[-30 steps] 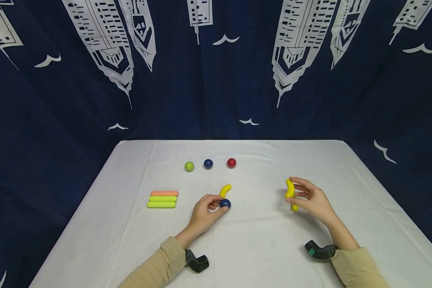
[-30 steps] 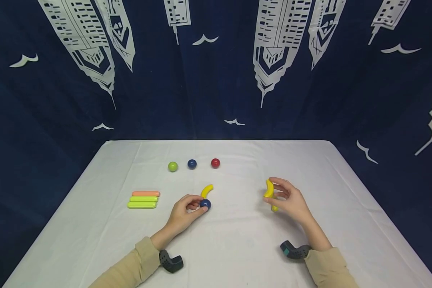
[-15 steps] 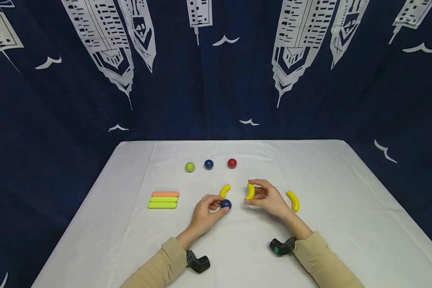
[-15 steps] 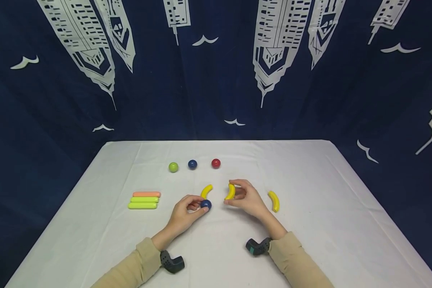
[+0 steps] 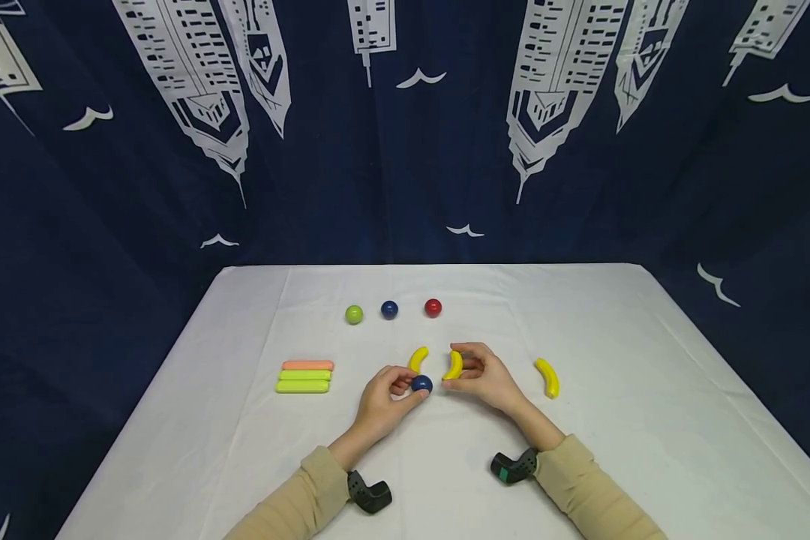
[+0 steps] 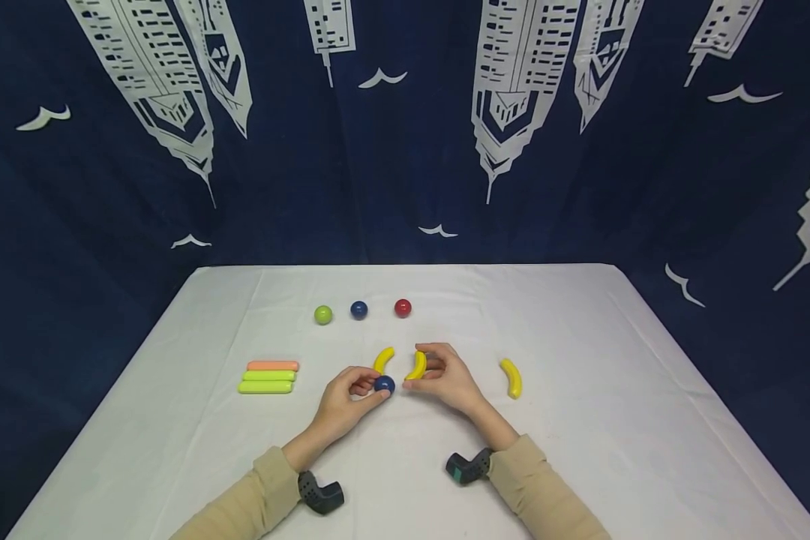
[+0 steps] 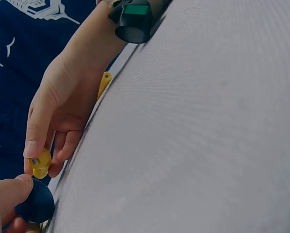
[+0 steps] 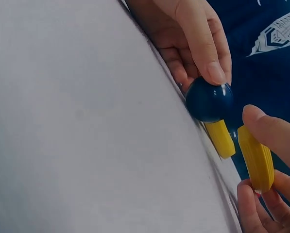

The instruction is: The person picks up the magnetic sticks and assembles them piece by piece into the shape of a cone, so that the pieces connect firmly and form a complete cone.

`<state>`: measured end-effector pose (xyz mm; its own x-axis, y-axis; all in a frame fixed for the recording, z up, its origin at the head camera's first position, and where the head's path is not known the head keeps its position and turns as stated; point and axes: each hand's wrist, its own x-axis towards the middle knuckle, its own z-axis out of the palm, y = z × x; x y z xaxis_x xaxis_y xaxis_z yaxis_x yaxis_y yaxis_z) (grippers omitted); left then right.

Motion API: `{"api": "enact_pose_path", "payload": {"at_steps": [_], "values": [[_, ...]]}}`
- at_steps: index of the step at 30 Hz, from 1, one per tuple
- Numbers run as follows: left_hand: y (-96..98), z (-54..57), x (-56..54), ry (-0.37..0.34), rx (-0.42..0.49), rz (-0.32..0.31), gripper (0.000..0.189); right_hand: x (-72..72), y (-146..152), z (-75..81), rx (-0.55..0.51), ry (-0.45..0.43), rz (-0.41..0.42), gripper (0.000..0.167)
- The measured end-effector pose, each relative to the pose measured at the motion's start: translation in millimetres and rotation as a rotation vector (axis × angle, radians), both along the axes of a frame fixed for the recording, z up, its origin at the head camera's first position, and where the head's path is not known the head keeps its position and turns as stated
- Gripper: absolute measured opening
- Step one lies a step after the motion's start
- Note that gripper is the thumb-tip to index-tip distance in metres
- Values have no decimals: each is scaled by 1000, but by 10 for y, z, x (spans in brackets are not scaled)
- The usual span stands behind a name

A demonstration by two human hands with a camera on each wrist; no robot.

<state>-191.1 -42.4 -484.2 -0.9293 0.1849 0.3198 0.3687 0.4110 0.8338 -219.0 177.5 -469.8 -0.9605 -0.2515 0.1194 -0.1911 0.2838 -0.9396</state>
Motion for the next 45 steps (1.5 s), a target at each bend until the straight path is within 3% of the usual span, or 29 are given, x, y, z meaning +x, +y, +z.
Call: {"api": "enact_pose_path", "payload": {"at_steps": [9,23,29,36,40,45], "values": [[-3,-11,3,3,4,-5,30,10,-71,-79,33,98,-26,66],[-9,-29,-9,-1,4,4,29,22,-161,-70,112,125,-62,58],[-12,-36,-13,-3,4,5,30,14,-138,-85,6,62,-67,44],[-4,-16,-6,-12,-3,6,30,50,-188,-33,-141,-93,-147,47],[-3,-13,-3,-13,-10,6,30,59,-242,-19,-166,-160,-214,43],[-5,-17,-4,1,-11,-1,30,61,-261,-19,-152,-170,-256,38]]}}
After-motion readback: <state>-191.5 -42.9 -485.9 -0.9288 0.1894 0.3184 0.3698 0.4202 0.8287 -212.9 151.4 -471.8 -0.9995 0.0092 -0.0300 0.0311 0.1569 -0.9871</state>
